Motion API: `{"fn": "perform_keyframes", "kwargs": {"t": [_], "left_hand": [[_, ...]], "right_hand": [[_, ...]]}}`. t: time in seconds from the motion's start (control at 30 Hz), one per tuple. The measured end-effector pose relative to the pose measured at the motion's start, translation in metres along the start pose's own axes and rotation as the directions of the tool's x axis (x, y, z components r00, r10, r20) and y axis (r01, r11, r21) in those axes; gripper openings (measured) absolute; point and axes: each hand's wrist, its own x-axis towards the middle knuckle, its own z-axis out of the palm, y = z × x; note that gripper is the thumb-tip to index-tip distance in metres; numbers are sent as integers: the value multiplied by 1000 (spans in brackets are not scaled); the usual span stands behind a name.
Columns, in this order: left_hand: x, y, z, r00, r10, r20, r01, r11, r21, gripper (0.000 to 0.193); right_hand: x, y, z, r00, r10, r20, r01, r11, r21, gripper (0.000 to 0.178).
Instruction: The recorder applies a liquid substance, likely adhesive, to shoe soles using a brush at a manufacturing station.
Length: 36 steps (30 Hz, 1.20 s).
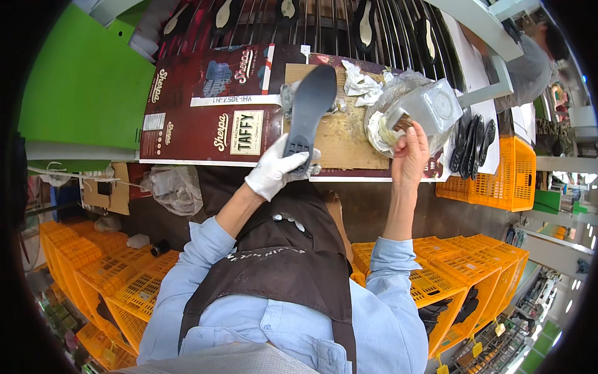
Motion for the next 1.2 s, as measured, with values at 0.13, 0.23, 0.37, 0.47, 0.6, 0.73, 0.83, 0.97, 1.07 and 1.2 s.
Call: {"fn": "perform_keyframes", "kwargs": {"t": [0.13, 0.23, 0.37, 0.47, 0.6, 0.73, 0.83, 0.97, 1.07, 1.2], "left_hand": [[4, -14, -6, 1000, -22, 8, 23, 988, -154, 34], [-5, -13, -8, 999, -45, 15, 47, 961, -274, 37], [-15, -12, -5, 993, -24, 114, 64, 932, -356, 43], [-21, -9, -5, 993, -10, 114, 45, 950, -308, 44], [-21, -11, -6, 996, 20, 92, 4, 966, -260, 46], [-22, -12, -3, 996, 26, 81, -8, 978, -206, 48], [-21, -14, -4, 993, 54, 101, -31, 975, -218, 49], [-22, -10, -5, 997, 35, 74, -20, 980, -196, 49], [-25, -11, -10, 998, 32, 58, -21, 983, -184, 49], [-29, -8, -13, 998, 17, 53, -7, 984, -177, 49]], "right_hand": [[-3, 8, 57, 994, -21, 107, 40, 983, -178, 23], [-3, 13, 101, 833, -233, 502, 535, 571, -623, 23], [12, 24, 133, 583, -276, 764, 812, 210, -544, 23], [4, 27, 135, 512, -198, 836, 859, 105, -501, 22], [-28, 17, 136, 573, -44, 818, 803, 227, -550, 21], [-13, 18, 130, 745, 40, 665, 607, 371, -703, 18], [25, 14, 123, 810, -40, 586, 577, 240, -781, 19], [36, 17, 114, 910, -49, 412, 401, 359, -843, 22], [32, 26, 121, 836, 54, 545, 495, 353, -794, 22], [74, 22, 106, 895, -148, 421, 446, 261, -856, 21]]}}
